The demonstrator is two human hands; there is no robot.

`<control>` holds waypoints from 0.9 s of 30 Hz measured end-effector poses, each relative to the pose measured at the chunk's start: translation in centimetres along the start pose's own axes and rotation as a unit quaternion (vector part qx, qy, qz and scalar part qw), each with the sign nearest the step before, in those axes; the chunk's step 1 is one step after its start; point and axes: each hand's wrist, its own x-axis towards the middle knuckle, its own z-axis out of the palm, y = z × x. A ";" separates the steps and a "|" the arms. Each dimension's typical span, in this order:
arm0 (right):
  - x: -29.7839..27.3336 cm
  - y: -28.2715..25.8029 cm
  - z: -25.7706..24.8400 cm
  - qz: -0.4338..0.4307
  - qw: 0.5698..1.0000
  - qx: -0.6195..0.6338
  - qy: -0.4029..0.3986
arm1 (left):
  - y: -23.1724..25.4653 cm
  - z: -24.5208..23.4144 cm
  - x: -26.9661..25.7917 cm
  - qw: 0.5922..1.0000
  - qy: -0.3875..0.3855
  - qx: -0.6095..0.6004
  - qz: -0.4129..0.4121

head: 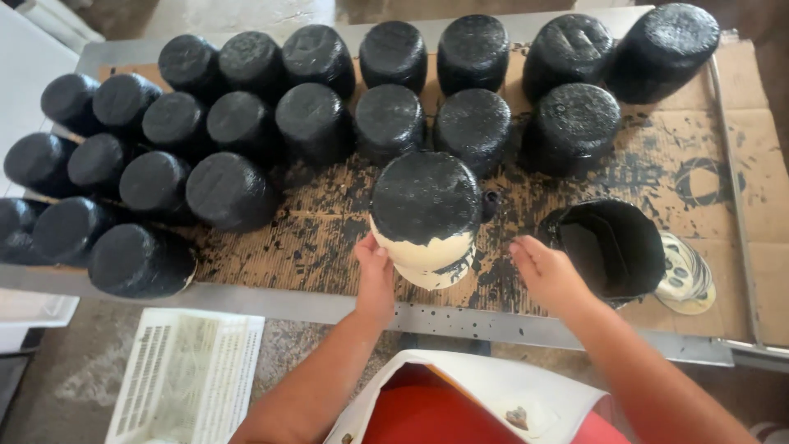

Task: Applying black wax to cheese wheels using a brush

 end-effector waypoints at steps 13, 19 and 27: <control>10.6 -3.1 -4.2 -0.111 0.987 -0.029 -0.112 | -0.4 4.2 -6.4 0.989 0.117 -0.094 0.021; 12.3 -5.8 -5.3 0.008 0.968 -0.095 -0.233 | -3.0 -0.6 -6.0 0.997 -0.010 -0.070 -0.014; 6.5 0.9 -8.3 0.068 0.977 -0.047 -0.196 | -2.6 -2.3 -5.0 0.992 0.047 -0.092 -0.074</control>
